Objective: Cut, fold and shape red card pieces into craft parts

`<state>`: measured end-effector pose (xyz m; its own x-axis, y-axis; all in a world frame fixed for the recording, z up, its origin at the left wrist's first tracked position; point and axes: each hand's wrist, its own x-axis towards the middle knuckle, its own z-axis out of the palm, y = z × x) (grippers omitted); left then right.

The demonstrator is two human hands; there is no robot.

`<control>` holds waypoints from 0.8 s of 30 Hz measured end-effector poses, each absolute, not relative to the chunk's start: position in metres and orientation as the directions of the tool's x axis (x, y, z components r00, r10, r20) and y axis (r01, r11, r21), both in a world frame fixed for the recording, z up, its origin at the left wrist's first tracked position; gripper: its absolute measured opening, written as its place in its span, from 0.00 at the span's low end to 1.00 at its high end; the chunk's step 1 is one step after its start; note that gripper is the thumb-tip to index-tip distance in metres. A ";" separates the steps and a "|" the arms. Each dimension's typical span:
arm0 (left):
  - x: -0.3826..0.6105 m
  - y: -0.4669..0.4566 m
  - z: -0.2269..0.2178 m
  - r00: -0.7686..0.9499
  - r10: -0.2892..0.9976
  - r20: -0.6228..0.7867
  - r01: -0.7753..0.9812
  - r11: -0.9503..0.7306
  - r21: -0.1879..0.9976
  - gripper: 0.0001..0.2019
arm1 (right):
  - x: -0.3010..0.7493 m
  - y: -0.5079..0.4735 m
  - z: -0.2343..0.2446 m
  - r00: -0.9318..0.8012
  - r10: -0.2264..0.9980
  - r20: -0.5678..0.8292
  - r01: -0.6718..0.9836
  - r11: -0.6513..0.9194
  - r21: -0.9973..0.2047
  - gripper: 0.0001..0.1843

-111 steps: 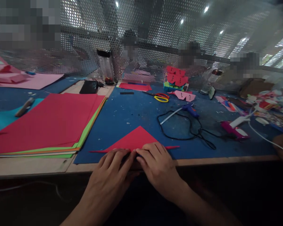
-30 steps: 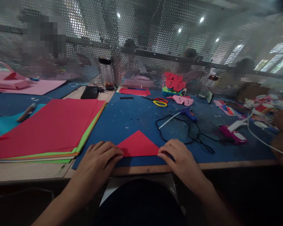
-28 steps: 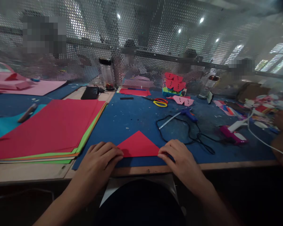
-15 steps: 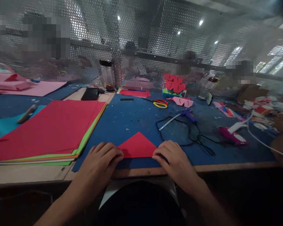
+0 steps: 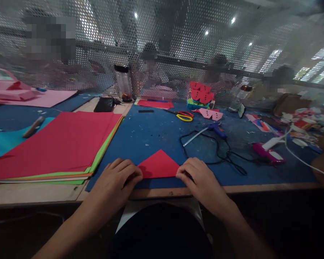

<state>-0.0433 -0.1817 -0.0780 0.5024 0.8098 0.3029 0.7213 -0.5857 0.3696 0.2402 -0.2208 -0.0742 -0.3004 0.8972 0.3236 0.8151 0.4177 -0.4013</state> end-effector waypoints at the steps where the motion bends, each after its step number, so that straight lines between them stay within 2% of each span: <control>1: -0.043 -0.182 -0.077 0.495 0.816 0.299 0.725 -0.578 0.374 0.09 | 0.240 -0.221 -0.075 -0.296 0.897 0.328 0.815 0.416 -0.403 0.06; 13: -0.044 -0.177 -0.074 0.410 0.866 0.288 0.778 -0.496 0.385 0.11 | 0.237 -0.220 -0.081 -0.222 0.911 0.348 0.836 0.361 -0.413 0.04; 24: -0.041 -0.185 -0.086 0.437 0.811 0.390 0.758 -0.565 0.326 0.09 | 0.236 -0.223 -0.081 -0.205 0.910 0.359 0.843 0.351 -0.408 0.06</control>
<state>-0.0409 -0.1847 -0.0857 0.4366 0.8106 0.3902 0.7578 -0.5651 0.3260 0.2360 -0.2226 -0.0815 -0.2053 0.9105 0.3590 0.8426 0.3510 -0.4083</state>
